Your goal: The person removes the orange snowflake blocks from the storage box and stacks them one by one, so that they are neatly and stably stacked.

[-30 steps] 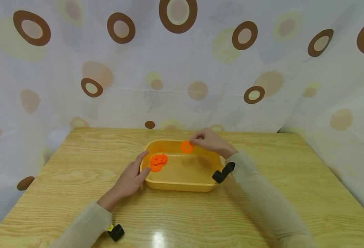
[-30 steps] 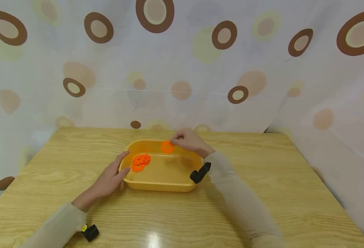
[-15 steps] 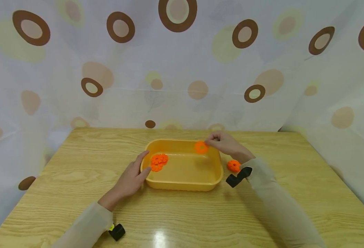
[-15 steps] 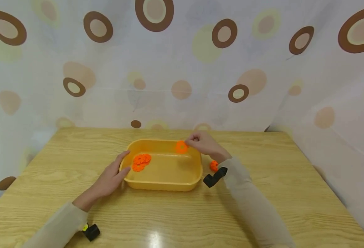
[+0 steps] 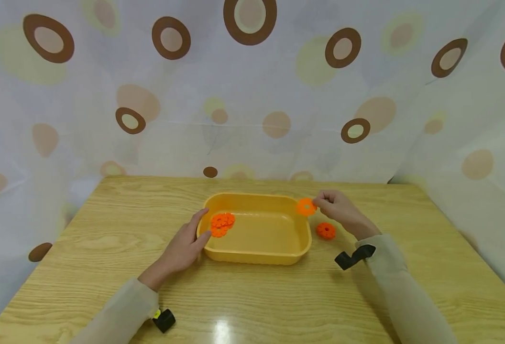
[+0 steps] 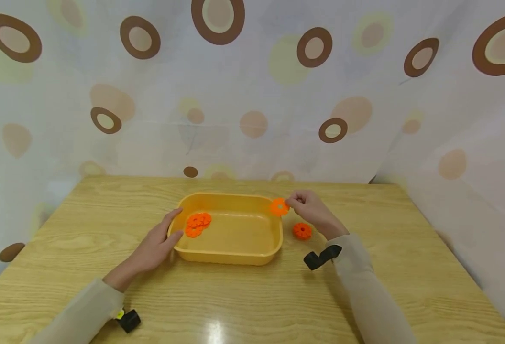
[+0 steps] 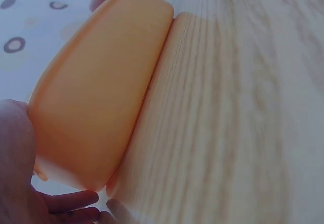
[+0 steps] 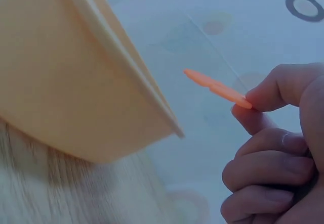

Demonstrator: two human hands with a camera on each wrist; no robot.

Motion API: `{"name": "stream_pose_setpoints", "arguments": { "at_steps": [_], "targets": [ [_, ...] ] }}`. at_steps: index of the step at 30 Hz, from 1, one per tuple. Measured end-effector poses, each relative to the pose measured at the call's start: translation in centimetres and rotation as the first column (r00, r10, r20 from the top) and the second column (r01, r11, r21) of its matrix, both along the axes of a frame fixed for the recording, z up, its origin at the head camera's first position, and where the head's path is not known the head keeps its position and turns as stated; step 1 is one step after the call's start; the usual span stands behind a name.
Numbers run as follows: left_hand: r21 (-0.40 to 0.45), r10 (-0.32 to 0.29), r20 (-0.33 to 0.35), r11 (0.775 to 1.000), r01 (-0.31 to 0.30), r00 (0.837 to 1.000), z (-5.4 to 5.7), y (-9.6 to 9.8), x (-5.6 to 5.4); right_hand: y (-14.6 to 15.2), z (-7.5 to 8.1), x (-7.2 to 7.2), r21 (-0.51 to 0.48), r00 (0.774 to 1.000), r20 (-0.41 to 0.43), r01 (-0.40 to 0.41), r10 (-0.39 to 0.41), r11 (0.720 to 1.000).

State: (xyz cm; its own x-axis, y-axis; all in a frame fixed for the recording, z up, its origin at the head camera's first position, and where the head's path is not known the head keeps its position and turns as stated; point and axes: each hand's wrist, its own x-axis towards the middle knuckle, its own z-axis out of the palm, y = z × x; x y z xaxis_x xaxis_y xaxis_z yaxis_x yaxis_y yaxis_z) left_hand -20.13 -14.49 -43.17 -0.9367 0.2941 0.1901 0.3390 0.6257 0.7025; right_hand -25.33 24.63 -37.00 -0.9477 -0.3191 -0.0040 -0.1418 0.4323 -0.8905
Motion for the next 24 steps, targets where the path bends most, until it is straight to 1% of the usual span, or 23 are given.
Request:
{"name": "stream_pose_setpoints", "arguments": {
  "at_steps": [4,8,11,14,18,20,24],
  "targets": [
    [-0.003,-0.001,-0.002,1.0,0.001,1.0,0.0,0.0,0.0,1.9,-0.4,0.4,-0.032,1.0,0.013,0.003,-0.002,0.999],
    [-0.001,0.004,-0.003,1.0,-0.004,1.0,0.2,-0.1,-0.1,3.4,-0.7,0.1,-0.035,0.999,0.018,-0.035,0.035,0.999],
    [0.005,-0.002,0.007,1.0,0.002,1.0,0.4,0.0,-0.2,4.4,-1.1,-0.2,-0.011,0.997,0.027,-0.069,0.07,0.998],
    [0.007,-0.006,0.004,1.0,0.006,1.0,0.4,0.1,-0.2,5.2,-1.7,-0.4,0.037,0.994,0.053,-0.092,0.09,0.995],
    [0.013,-0.018,-0.011,1.0,0.018,1.0,0.2,0.2,-0.2,6.4,-2.5,-0.6,0.086,0.986,0.108,-0.135,0.125,0.987],
    [0.018,-0.024,-0.016,1.0,0.024,1.0,0.1,0.2,-0.2,6.8,-2.9,-0.7,0.097,0.98,0.121,-0.169,0.157,0.981],
    [0.022,-0.017,-0.011,1.0,0.018,1.0,-0.1,0.2,0.0,7.3,-3.7,-1.0,0.12,0.973,0.146,-0.197,0.179,0.973]
  ]
}}
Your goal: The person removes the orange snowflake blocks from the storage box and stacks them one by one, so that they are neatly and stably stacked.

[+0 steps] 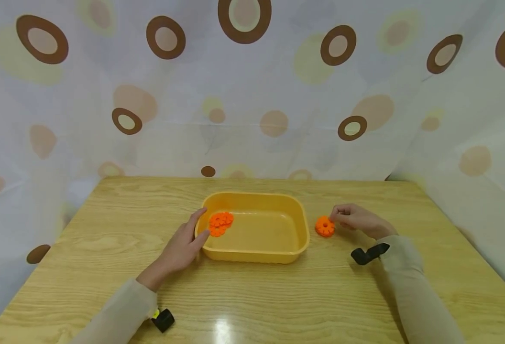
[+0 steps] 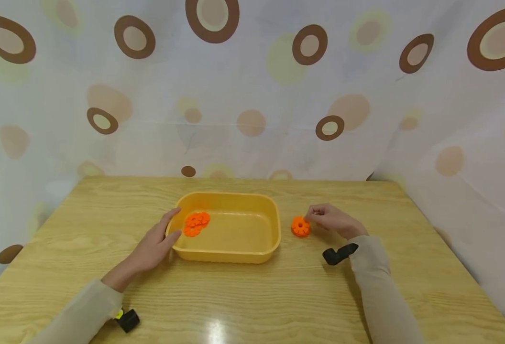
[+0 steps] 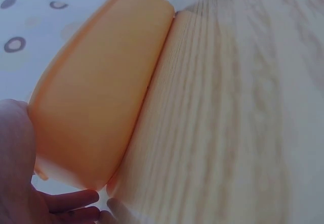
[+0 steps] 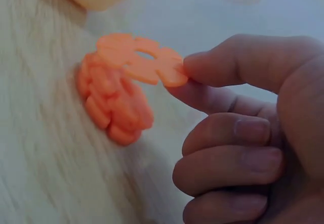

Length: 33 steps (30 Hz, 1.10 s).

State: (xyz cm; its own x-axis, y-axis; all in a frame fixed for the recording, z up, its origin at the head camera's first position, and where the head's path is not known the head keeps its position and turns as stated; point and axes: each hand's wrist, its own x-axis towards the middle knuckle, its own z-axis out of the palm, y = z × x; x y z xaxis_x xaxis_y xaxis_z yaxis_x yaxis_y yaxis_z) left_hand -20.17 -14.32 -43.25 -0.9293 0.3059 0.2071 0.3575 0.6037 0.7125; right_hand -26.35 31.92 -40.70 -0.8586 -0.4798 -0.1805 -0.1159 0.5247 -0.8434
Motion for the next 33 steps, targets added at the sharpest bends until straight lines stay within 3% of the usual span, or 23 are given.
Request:
{"name": "stream_pose_setpoints", "arguments": {
  "at_steps": [8,21,33],
  "targets": [
    [-0.008,0.007,0.01,1.0,-0.007,1.0,0.0,0.0,0.0,0.3,-0.8,-0.4,0.072,0.999,0.001,0.034,-0.034,0.997],
    [-0.011,0.008,0.028,1.0,-0.008,1.0,0.2,0.0,0.2,-0.1,-0.9,-0.3,0.088,0.993,-0.003,0.115,-0.115,0.989],
    [-0.029,0.024,0.029,0.999,-0.023,0.999,0.3,0.0,0.3,-0.1,-1.0,-0.3,0.111,0.996,-0.036,0.086,-0.082,0.99]
  ]
}}
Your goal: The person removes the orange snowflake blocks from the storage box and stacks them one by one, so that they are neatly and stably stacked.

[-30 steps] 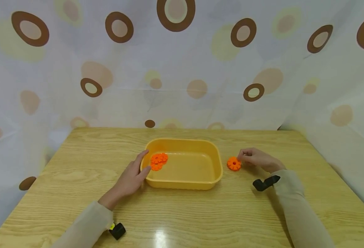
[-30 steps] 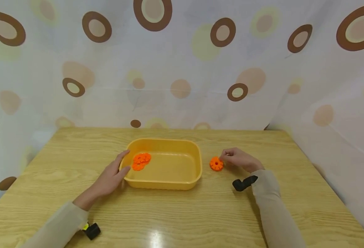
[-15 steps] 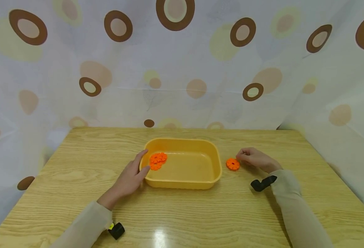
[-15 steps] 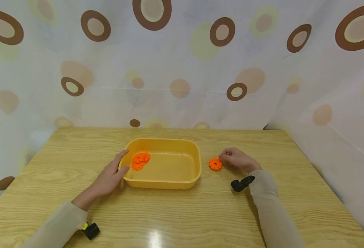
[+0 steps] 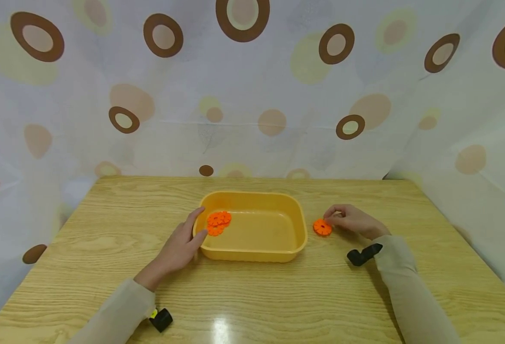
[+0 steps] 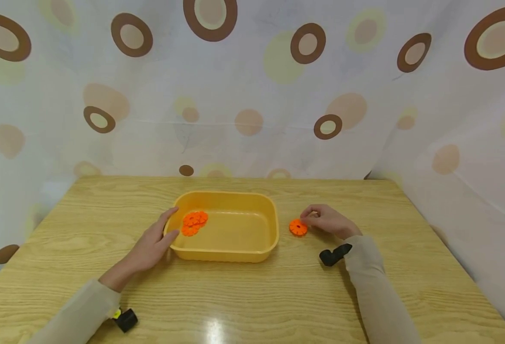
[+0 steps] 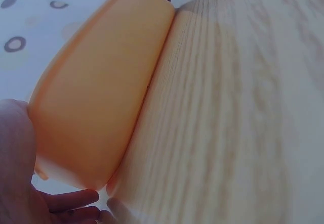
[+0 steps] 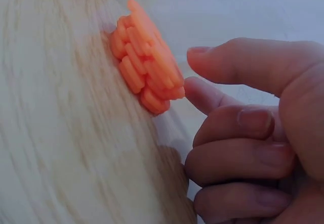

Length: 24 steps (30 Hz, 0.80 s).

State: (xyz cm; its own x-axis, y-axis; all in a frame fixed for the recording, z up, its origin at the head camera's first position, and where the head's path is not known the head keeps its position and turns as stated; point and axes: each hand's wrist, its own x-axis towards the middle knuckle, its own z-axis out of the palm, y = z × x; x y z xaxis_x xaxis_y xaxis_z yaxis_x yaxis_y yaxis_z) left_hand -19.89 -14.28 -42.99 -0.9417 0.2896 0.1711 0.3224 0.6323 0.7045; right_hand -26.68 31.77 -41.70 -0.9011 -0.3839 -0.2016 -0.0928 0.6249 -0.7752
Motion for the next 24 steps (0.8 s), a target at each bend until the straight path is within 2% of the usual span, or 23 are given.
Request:
{"name": "stream_pose_setpoints", "arguments": {
  "at_steps": [7,10,15,18,24],
  "targets": [
    [0.003,0.002,0.001,1.0,-0.002,1.0,0.0,0.0,0.1,-0.2,0.1,0.0,0.011,1.0,-0.003,0.025,-0.025,1.0],
    [-0.005,0.005,-0.003,1.0,-0.005,1.0,0.0,0.1,0.1,-0.3,0.2,0.1,-0.001,0.996,-0.033,0.078,-0.078,0.997],
    [0.016,0.001,-0.011,1.0,-0.001,1.0,0.0,0.5,0.1,-0.5,1.0,0.4,-0.081,0.983,-0.1,0.146,-0.154,0.986],
    [0.026,-0.015,-0.008,1.0,0.015,1.0,-0.1,0.5,0.1,-1.1,1.8,0.4,-0.119,0.977,-0.13,0.155,-0.17,0.981],
    [0.005,0.009,0.002,1.0,-0.009,1.0,0.1,0.1,0.1,-4.1,2.9,-0.5,-0.186,0.98,-0.136,0.121,-0.147,0.975]
  ]
}}
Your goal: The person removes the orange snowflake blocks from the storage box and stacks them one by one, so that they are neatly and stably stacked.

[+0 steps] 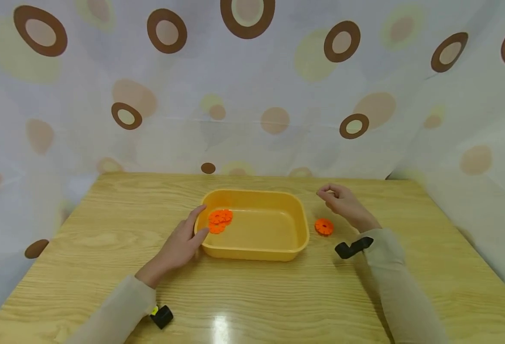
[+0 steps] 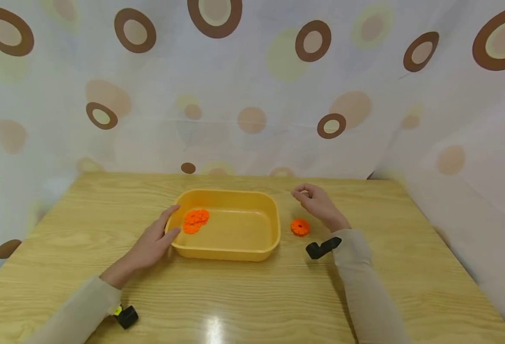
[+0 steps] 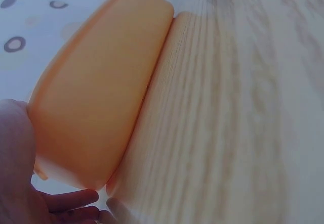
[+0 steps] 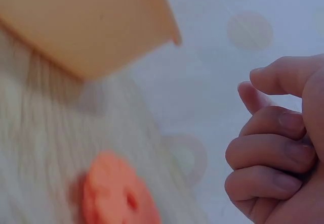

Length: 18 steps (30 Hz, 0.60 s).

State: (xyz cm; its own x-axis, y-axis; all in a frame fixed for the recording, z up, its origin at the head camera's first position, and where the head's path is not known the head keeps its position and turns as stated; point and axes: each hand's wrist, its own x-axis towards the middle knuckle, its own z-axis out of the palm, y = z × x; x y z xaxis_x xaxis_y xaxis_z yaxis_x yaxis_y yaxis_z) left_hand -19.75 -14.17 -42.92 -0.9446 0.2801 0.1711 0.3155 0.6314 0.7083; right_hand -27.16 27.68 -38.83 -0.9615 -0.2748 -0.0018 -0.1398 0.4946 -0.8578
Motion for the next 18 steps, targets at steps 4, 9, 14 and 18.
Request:
{"name": "stream_pose_setpoints", "arguments": {
  "at_steps": [4,9,14,18],
  "targets": [
    [-0.015,-0.012,-0.011,1.0,0.012,1.0,0.0,-0.2,0.1,-1.8,0.8,-0.4,-0.032,0.999,-0.019,-0.044,0.043,0.999],
    [-0.012,-0.009,-0.001,1.0,0.009,1.0,-0.2,-0.2,0.1,-3.8,2.1,-0.7,-0.012,0.995,-0.047,-0.093,0.093,0.996],
    [-0.01,-0.007,-0.013,1.0,0.007,1.0,-0.2,-0.3,-0.1,-6.1,3.3,-1.1,0.032,0.981,-0.091,-0.169,0.171,0.985],
    [0.005,-0.012,-0.022,1.0,0.012,1.0,-0.1,-0.3,-0.3,-7.9,3.7,-1.6,0.085,0.967,-0.104,-0.223,0.231,0.971]
  ]
}}
